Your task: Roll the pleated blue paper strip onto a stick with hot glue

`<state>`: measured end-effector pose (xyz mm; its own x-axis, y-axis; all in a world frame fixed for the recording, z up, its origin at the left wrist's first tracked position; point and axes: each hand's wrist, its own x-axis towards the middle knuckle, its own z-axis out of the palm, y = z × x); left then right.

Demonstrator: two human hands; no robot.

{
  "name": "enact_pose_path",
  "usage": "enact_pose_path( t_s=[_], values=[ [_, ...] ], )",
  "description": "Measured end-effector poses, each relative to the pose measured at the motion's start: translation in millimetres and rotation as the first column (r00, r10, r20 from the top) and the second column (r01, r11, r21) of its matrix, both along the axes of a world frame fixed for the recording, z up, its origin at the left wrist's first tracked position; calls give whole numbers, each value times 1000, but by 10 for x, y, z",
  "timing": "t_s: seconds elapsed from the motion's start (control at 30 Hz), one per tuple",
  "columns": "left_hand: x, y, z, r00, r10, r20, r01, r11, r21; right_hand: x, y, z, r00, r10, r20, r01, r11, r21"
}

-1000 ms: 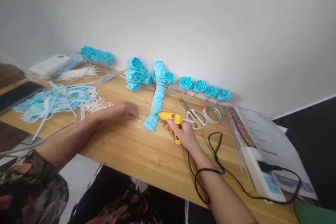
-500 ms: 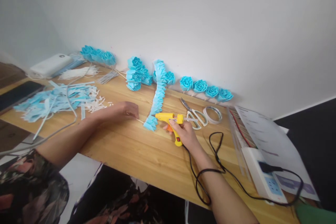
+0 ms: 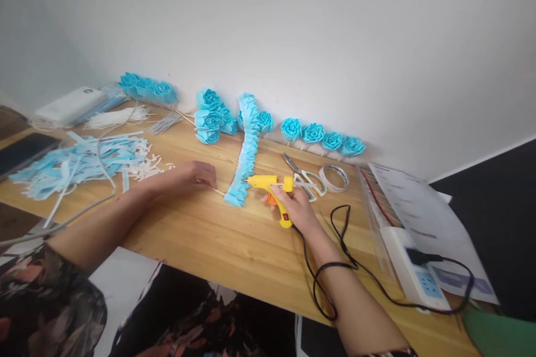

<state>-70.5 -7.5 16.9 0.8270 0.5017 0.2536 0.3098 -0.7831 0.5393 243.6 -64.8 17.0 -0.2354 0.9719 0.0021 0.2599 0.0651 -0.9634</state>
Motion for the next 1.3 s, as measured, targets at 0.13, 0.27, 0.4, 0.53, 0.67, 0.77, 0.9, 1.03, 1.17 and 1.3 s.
enact_pose_path(
  t_s=[0.13, 0.27, 0.4, 0.53, 0.67, 0.77, 0.9, 1.03, 1.17, 1.3],
  values=[
    [1, -1, -5, 1000, -3, 4, 3, 1000, -8, 38, -6, -22, 996, 48, 77, -48, 999, -8],
    [-1, -5, -6, 1000, 10, -8, -10, 1000, -4, 41, -4, -74, 984, 77, 164, -72, 997, -36],
    [-1, -10, 1, 1000, 15, -11, -16, 1000, -14, 66, 11, -70, 990, 58, 131, -53, 998, -42],
    [1, -6, -2, 1000, 4, -1, -4, 1000, -10, 65, 38, -30, 997, -73, -40, 70, 995, -78],
    [5, -5, -4, 1000, 10, -3, -10, 1000, -5, 32, 52, -35, 984, -172, -44, 168, 982, -84],
    [9, -11, 6, 1000, 14, -13, -15, 1000, -17, 13, 48, -55, 992, -128, 19, 129, 991, -40],
    [7, -13, 8, 1000, 16, -11, -16, 1000, -24, -6, 30, -84, 994, -68, 84, 66, 997, 29],
    [2, -6, -4, 1000, 14, -11, -14, 1000, -20, -37, 8, -101, 981, -33, 189, 22, 998, 60],
    [2, -4, -8, 1000, 15, -9, -15, 1000, -19, -37, 18, -92, 980, -51, 191, 43, 998, 46],
    [5, -5, 0, 1000, 15, -6, -15, 1000, -20, 13, 42, -58, 990, -134, 40, 135, 990, -35]
  ],
)
